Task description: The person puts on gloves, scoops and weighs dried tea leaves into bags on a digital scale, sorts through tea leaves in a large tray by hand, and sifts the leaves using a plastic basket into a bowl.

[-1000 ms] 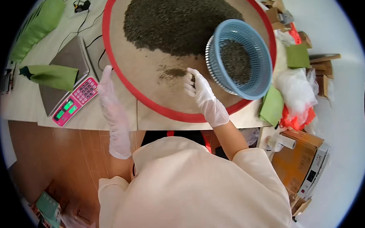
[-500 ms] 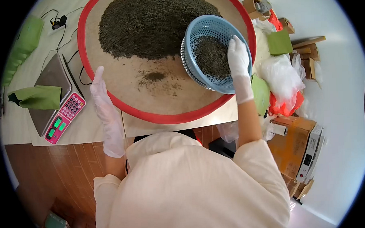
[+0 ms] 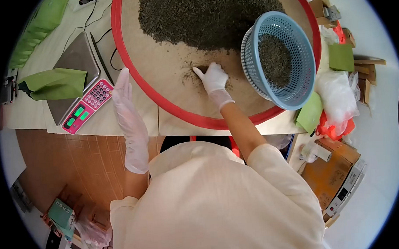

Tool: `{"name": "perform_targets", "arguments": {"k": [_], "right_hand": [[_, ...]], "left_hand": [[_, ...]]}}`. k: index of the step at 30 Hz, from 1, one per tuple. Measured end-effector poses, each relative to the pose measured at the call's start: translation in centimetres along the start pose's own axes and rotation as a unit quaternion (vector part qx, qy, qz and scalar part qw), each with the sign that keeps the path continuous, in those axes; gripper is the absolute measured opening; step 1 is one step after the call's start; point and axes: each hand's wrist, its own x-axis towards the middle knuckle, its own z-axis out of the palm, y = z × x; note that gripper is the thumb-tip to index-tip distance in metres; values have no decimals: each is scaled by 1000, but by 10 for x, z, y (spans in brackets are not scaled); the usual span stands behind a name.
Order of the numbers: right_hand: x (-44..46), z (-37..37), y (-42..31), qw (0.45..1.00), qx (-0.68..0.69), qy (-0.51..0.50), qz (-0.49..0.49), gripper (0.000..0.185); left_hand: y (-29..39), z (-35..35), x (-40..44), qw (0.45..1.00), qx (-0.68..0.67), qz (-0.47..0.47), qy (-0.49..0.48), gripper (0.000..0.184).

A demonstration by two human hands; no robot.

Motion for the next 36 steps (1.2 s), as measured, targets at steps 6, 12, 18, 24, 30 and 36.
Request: {"name": "perform_targets", "arguments": {"k": [6,12,18,24,30,36], "right_hand": [[14,40,-11,986,-14,95,-133,43],[-16,14,-7,974,53,-82,-204,33],[-71,-87,11,869,482,-59,-94,32],[-50,-216,130,925,317,193,-77,28],[-26,-219,262,947,80,310,-6,60],[15,-180,315,931,333,141,52,54]], "left_hand": [[-3,-12,-9,999,-12,-31,14,62],[9,-7,-8,999,-30,14,-26,68],[-16,34,5,996,-63,23,-67,65],[-28,165,-11,980,-68,-20,-185,56],[-83,248,-16,981,40,-27,-190,64],[-55,242,-24,972,-76,-143,-173,46]]}}
